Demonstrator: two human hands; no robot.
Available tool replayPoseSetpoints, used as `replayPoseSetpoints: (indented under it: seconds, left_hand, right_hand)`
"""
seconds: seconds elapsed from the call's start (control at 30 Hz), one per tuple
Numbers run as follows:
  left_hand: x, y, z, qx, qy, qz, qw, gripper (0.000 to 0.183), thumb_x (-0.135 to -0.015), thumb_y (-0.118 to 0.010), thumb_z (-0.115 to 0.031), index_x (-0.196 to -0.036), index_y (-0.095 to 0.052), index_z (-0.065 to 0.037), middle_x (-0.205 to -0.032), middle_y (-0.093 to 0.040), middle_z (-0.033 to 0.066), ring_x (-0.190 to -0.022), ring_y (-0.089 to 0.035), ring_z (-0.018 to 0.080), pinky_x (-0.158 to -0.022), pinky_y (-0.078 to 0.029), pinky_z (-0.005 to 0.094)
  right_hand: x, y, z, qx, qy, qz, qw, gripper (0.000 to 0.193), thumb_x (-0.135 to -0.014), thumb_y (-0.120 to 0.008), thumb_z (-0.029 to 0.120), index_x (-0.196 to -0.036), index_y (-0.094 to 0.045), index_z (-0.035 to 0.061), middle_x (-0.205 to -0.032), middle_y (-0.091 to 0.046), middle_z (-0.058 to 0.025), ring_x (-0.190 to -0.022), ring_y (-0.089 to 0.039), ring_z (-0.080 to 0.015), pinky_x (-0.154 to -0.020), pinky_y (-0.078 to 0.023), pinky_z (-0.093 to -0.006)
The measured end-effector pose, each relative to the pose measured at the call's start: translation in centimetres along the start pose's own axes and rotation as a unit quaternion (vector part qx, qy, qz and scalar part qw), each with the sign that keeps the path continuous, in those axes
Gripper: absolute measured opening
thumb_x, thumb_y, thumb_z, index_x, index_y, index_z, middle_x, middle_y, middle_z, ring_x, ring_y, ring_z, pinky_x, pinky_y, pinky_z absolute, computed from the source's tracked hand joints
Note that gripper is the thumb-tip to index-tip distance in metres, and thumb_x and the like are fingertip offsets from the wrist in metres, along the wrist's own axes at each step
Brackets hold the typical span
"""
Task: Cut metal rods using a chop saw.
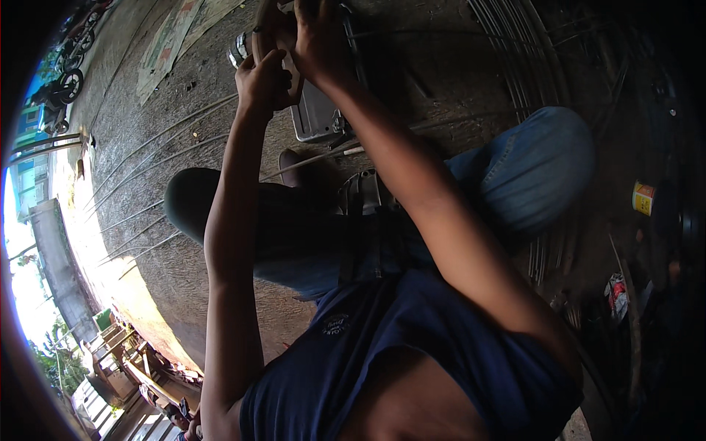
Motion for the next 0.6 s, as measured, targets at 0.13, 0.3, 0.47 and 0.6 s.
replayPoseSetpoints:
  seconds: [0.13,0.3,0.47,0.6]
  left_hand:
    - [-0.3,0.3,-0.3,0.001,0.002,-0.006,1.000,0.036,-0.077,-0.076,-0.019,-0.098,-0.060,0.006,-0.075,-0.063,0.0118,-0.057,-0.063,0.0180,-0.048,-0.052,0.0306]
    - [-6.4,1.1,-1.6,0.014,0.027,0.047,0.998,0.023,-0.083,-0.072,-0.021,-0.094,-0.066,0.000,-0.085,-0.066,0.0103,-0.075,-0.064,0.0199,-0.062,-0.053,0.0343]
    - [-11.7,-4.4,-11.8,0.003,-0.158,0.413,0.897,0.033,-0.094,-0.052,-0.036,-0.104,-0.065,-0.008,-0.078,-0.058,0.0014,-0.073,-0.053,0.0127,-0.063,-0.047,0.0347]
    - [-9.2,-4.2,-15.5,0.104,-0.255,0.339,0.900,0.028,-0.091,-0.056,-0.028,-0.102,-0.065,-0.004,-0.080,-0.063,0.0013,-0.069,-0.059,0.0132,-0.065,-0.051,0.0282]
  right_hand:
    - [-0.9,-2.1,-0.5,0.008,0.014,0.003,1.000,0.068,-0.092,-0.059,0.029,-0.148,-0.030,0.0055,-0.137,-0.042,-0.0271,-0.123,-0.045,-0.0440,-0.099,-0.043,-0.0483]
    - [-4.9,-6.2,-1.4,0.049,0.020,0.017,0.998,0.070,-0.092,-0.059,0.029,-0.149,-0.027,0.0037,-0.139,-0.040,-0.0260,-0.123,-0.045,-0.0436,-0.099,-0.043,-0.0492]
    - [-11.7,-12.5,-3.6,0.034,-0.116,0.304,0.945,0.099,-0.080,-0.072,0.045,-0.150,-0.017,0.0017,-0.148,-0.030,-0.0237,-0.132,-0.036,-0.0431,-0.103,-0.040,-0.0526]
    - [-15.0,-14.1,-3.9,0.024,-0.120,0.284,0.951,0.096,-0.081,-0.070,0.043,-0.153,-0.016,0.0104,-0.152,-0.024,-0.0197,-0.134,-0.033,-0.0434,-0.108,-0.035,-0.0565]
Point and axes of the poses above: each hand's wrist, its own x-axis away from the middle knuckle, its own y-axis out of the back of the hand, z = x × y, the point moved 10 cm from there along -x, towards the middle knuckle
